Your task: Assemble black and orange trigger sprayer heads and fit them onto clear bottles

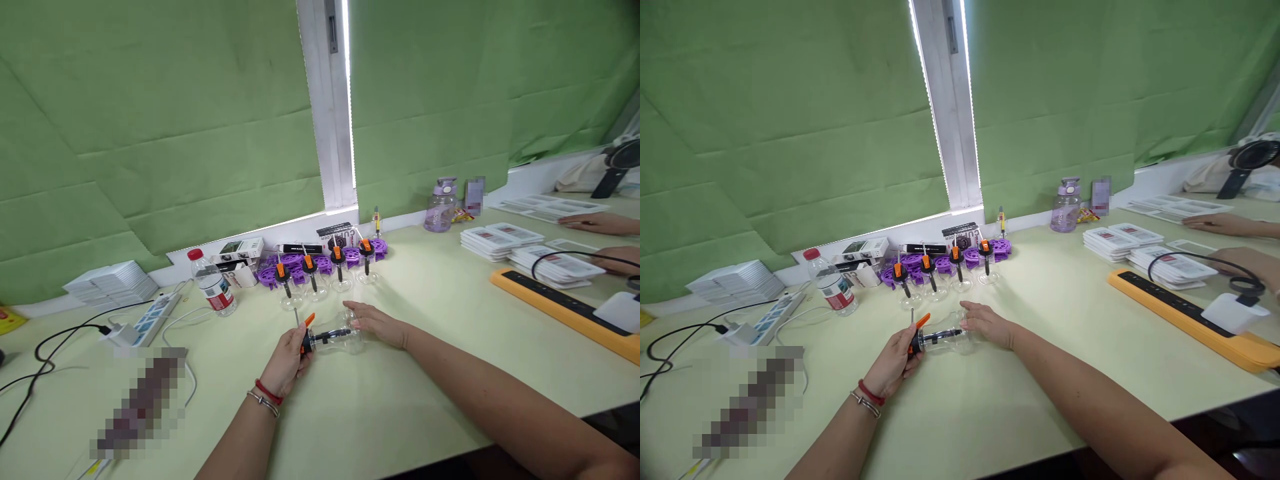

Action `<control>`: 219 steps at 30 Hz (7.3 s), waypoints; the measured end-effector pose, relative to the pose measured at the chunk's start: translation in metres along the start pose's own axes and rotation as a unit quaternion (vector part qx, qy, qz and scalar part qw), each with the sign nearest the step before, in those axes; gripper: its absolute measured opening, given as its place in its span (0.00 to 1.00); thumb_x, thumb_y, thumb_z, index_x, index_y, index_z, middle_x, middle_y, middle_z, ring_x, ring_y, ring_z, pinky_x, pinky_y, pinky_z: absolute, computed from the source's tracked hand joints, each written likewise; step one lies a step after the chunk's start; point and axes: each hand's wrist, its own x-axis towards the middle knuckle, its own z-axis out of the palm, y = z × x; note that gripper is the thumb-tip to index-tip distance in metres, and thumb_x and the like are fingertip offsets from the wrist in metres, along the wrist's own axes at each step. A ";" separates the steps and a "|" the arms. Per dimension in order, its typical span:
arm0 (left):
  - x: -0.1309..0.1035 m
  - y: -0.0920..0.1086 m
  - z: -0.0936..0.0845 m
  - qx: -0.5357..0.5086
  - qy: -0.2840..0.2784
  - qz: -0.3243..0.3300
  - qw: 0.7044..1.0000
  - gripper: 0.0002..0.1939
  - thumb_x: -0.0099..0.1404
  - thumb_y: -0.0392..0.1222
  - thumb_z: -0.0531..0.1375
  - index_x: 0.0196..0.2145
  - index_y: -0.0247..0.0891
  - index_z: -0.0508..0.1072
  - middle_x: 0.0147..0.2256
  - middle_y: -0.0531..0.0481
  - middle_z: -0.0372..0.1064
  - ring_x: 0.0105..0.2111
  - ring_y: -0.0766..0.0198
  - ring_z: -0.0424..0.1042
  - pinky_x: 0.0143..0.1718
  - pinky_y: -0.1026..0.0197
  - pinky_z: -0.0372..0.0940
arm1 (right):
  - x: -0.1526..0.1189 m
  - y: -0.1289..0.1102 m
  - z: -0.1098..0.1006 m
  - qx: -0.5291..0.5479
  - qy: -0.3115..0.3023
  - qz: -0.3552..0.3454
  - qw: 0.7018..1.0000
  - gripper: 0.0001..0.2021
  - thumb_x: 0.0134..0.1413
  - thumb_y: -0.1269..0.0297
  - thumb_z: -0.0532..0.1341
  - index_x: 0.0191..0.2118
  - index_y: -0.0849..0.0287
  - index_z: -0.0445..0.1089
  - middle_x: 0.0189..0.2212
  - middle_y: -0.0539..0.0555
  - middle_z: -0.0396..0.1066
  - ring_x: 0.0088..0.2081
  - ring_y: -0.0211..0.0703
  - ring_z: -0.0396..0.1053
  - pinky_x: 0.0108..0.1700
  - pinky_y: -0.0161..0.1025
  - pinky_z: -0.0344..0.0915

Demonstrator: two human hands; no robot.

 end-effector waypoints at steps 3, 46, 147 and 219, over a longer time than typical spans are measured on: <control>0.000 0.000 0.000 0.003 -0.003 -0.001 1.000 0.26 0.57 0.67 0.50 0.31 0.38 0.61 0.19 0.58 0.59 0.13 0.75 0.48 0.13 0.69 0.42 | -0.001 -0.001 0.000 -0.004 0.001 0.009 1.000 0.29 0.53 0.45 0.54 0.54 0.59 0.66 0.64 0.57 0.47 0.64 0.53 0.42 0.64 0.52 0.37; 0.006 0.003 -0.012 0.057 0.155 0.181 0.970 0.24 0.53 0.55 0.61 0.42 0.38 0.62 0.28 0.56 0.60 0.19 0.73 0.56 0.20 0.66 0.54 | 0.004 0.044 -0.067 -0.122 0.511 0.040 0.850 0.37 0.43 0.46 0.60 0.54 0.59 0.45 0.52 0.63 0.60 0.54 0.51 0.60 0.54 0.44 0.56; 0.014 0.002 -0.036 -0.243 -0.113 -0.061 0.961 0.12 0.52 0.42 0.55 0.27 0.29 0.71 0.29 0.38 0.73 0.25 0.54 0.73 0.32 0.53 0.65 | 0.060 -0.023 0.051 0.342 0.130 0.193 0.910 0.20 0.51 0.47 0.58 0.22 0.59 0.58 0.12 0.41 0.50 0.13 0.27 0.44 0.15 0.28 0.41; 0.017 0.018 -0.033 -0.391 0.125 0.020 0.912 0.11 0.58 0.45 0.55 0.24 0.34 0.67 0.21 0.49 0.67 0.21 0.60 0.71 0.26 0.57 0.68 | 0.072 -0.009 0.057 -0.161 0.186 0.078 0.966 0.04 0.43 0.63 0.66 0.25 0.56 0.71 0.27 0.49 0.71 0.29 0.38 0.63 0.29 0.34 0.50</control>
